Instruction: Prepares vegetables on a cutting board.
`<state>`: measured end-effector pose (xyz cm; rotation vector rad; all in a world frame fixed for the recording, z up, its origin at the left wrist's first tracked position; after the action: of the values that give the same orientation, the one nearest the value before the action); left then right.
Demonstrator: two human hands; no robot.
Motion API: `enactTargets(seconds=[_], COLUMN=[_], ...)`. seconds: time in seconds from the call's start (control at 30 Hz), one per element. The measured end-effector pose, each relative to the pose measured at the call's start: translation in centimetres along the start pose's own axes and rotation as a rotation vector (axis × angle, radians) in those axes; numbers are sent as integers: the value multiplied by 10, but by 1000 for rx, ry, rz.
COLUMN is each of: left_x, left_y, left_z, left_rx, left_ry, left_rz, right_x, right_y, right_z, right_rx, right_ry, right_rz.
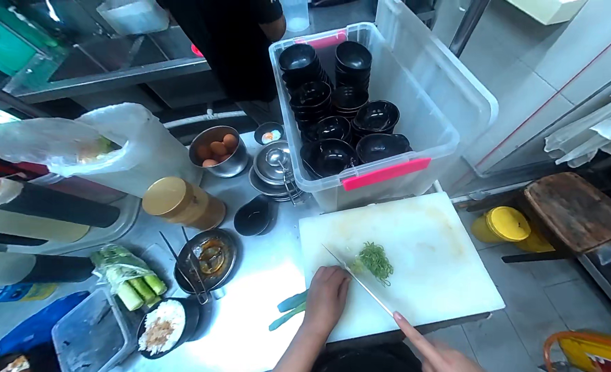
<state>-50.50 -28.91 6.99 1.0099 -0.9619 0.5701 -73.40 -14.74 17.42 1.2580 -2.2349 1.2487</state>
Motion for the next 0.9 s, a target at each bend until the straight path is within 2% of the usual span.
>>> enactTargets(seconds=[0.1,0.27,0.4,0.6,0.8,0.9], left_x=[0,-1,3,0,2,1], left_y=[0,1,3,1,0,-3], left_z=[-1,-3,-6,-8,-10,-10], left_rx=[-6,16,64,51,53,54], left_ry=[11,-5,6,14,14,22], left_rz=[2,51,157,130,67,40], right_x=[-5,-7,1,-12,0,-12], right_y=[7,1,-4,-1,-5,1], right_z=[-11,17,-10,16,-14,7], right_rx=[0,-42,-17,-73,-4,-35], right_ry=[6,-42,-13,-52,-5,-28], right_rz=[-23,16,-25,-11,-33,1])
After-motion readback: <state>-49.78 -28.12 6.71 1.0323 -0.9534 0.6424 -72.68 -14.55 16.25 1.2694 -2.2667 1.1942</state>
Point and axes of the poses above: each hand's wrist, its own z-axis towards the middle knuckle, its own x-axis out of the back of the hand, y = z × x, the point moved 2 cm from there along z, towards the middle knuckle, and after that the axes turned 11 degrees about z, right-handed, at the moved point
